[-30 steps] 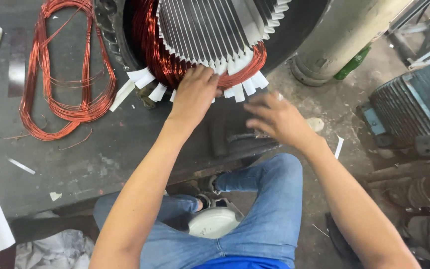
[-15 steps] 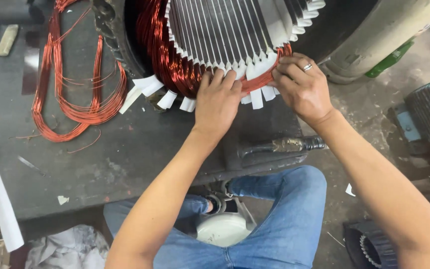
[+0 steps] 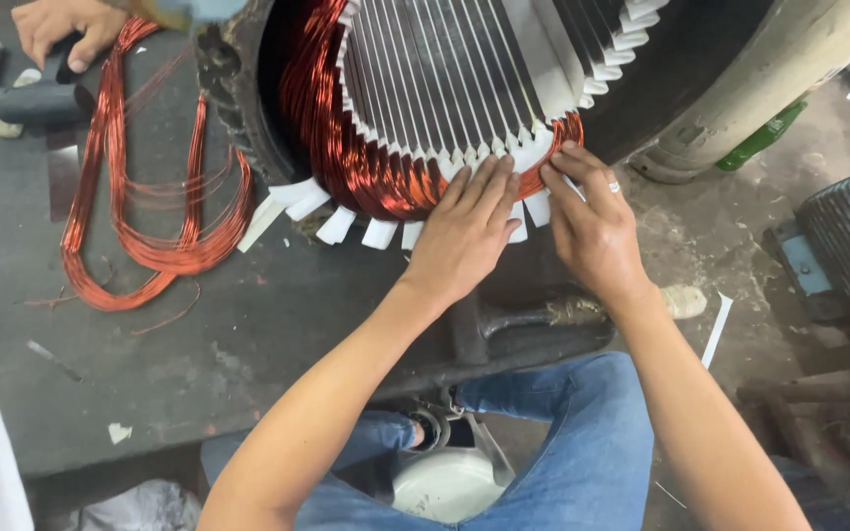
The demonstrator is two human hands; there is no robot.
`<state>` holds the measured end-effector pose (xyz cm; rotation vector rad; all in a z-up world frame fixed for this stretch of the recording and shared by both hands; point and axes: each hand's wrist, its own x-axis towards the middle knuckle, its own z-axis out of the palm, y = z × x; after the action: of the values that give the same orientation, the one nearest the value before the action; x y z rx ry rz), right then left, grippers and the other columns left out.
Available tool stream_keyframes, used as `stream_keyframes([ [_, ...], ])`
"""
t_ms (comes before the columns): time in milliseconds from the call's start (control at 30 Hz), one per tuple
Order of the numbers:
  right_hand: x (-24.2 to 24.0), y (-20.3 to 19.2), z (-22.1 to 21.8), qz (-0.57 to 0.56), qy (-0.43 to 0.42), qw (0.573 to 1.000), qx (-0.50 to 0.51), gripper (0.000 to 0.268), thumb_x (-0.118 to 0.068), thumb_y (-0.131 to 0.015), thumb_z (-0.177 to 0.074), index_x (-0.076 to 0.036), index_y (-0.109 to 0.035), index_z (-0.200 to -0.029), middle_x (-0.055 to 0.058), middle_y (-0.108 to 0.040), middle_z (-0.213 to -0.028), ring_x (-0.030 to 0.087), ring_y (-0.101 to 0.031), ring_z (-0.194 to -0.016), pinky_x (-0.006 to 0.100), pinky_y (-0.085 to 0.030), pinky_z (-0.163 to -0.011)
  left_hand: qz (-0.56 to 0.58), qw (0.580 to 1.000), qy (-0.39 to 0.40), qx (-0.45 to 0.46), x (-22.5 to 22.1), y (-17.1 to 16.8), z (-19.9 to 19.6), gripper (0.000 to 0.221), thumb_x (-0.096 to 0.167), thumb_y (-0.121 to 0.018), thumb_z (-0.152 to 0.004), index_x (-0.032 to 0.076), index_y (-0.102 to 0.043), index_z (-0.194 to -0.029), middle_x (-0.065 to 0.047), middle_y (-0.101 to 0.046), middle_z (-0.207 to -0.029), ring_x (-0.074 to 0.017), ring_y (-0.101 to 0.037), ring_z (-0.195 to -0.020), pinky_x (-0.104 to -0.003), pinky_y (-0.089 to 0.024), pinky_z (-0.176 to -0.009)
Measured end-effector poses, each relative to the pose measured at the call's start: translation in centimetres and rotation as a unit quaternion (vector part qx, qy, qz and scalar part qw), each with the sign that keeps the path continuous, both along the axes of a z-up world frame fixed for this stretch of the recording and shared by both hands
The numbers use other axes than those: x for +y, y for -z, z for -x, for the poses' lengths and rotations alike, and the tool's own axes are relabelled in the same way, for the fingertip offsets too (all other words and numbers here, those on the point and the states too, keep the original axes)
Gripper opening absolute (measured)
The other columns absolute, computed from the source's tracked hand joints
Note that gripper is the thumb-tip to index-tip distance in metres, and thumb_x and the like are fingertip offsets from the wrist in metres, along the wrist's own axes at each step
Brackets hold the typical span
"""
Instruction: A person is rewinding an electric motor stator by manually inserting copper coils into slots and using a hammer to seat them properly.
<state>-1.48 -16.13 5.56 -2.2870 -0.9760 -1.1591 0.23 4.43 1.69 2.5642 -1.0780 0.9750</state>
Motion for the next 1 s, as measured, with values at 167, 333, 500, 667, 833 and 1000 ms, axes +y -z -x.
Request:
stream_keyframes([
  [167,0.1,-0.4,-0.2,-0.022,-0.007,0.999,0.027,0.029,0.014,-0.068,-0.103,0.015,-0.074,-0.131,0.03,-0.068,-0.132,0.054,-0.064,-0.134,0.06,-0.054,-0.111,0.067,0.997,0.02,-0.02,-0.2,0.8,-0.8,0.043,0.023,-0.063,-0.111,-0.004,-0.065,-0.145,-0.025,-0.06,-0.154,-0.0396,-0.057,-0.147,-0.054,-0.044,-0.123],
  [333,0.6,-0.9,0.8,-0.029,0.001,0.997,0.071,0.032,0.017,-0.071,-0.101,0.013,-0.076,-0.132,0.028,-0.067,-0.134,0.053,-0.062,-0.138,0.06,-0.054,-0.114,0.109,0.994,0.023,-0.015,-0.2,1.4,-0.2,0.049,0.021,-0.072,-0.102,-0.003,-0.064,-0.144,-0.026,-0.057,-0.156,-0.0404,-0.057,-0.147,-0.053,-0.045,-0.125],
  [500,0.7,-0.2,0.9,-0.046,0.0,0.995,0.087,0.031,0.018,-0.071,-0.102,0.011,-0.076,-0.132,0.027,-0.066,-0.138,0.052,-0.06,-0.142,0.059,-0.053,-0.117,0.113,0.993,0.023,-0.012,0.0,2.0,0.0,0.048,0.02,-0.068,-0.105,-0.002,-0.062,-0.147,-0.025,-0.057,-0.158,-0.0386,-0.056,-0.15,-0.052,-0.042,-0.128],
  [667,0.7,-0.4,1.0,-0.059,0.004,0.993,0.098,0.031,0.017,-0.071,-0.101,0.009,-0.076,-0.131,0.026,-0.067,-0.138,0.051,-0.06,-0.143,0.059,-0.053,-0.117,0.114,0.993,0.032,-0.016,0.1,1.7,0.0,0.047,0.018,-0.068,-0.105,-0.002,-0.062,-0.147,-0.026,-0.057,-0.157,-0.0395,-0.057,-0.148,-0.052,-0.043,-0.127],
  [833,0.8,-0.5,1.1,-0.065,0.002,0.992,0.108,0.031,0.017,-0.072,-0.101,0.008,-0.077,-0.13,0.025,-0.068,-0.138,0.05,-0.06,-0.143,0.06,-0.052,-0.117,0.102,0.994,0.034,0.003,0.2,2.0,0.0,0.05,0.019,-0.068,-0.106,-0.001,-0.059,-0.151,-0.026,-0.055,-0.159,-0.0402,-0.054,-0.15,-0.053,-0.041,-0.127],
  [1000,0.9,-0.8,1.4,-0.061,0.002,0.992,0.112,0.03,0.015,-0.071,-0.102,0.008,-0.076,-0.131,0.026,-0.068,-0.139,0.051,-0.059,-0.143,0.06,-0.051,-0.117,0.112,0.993,0.037,0.022,0.3,1.6,0.3,0.049,0.016,-0.07,-0.105,-0.001,-0.06,-0.15,-0.025,-0.054,-0.16,-0.0394,-0.053,-0.152,-0.053,-0.04,-0.128],
])
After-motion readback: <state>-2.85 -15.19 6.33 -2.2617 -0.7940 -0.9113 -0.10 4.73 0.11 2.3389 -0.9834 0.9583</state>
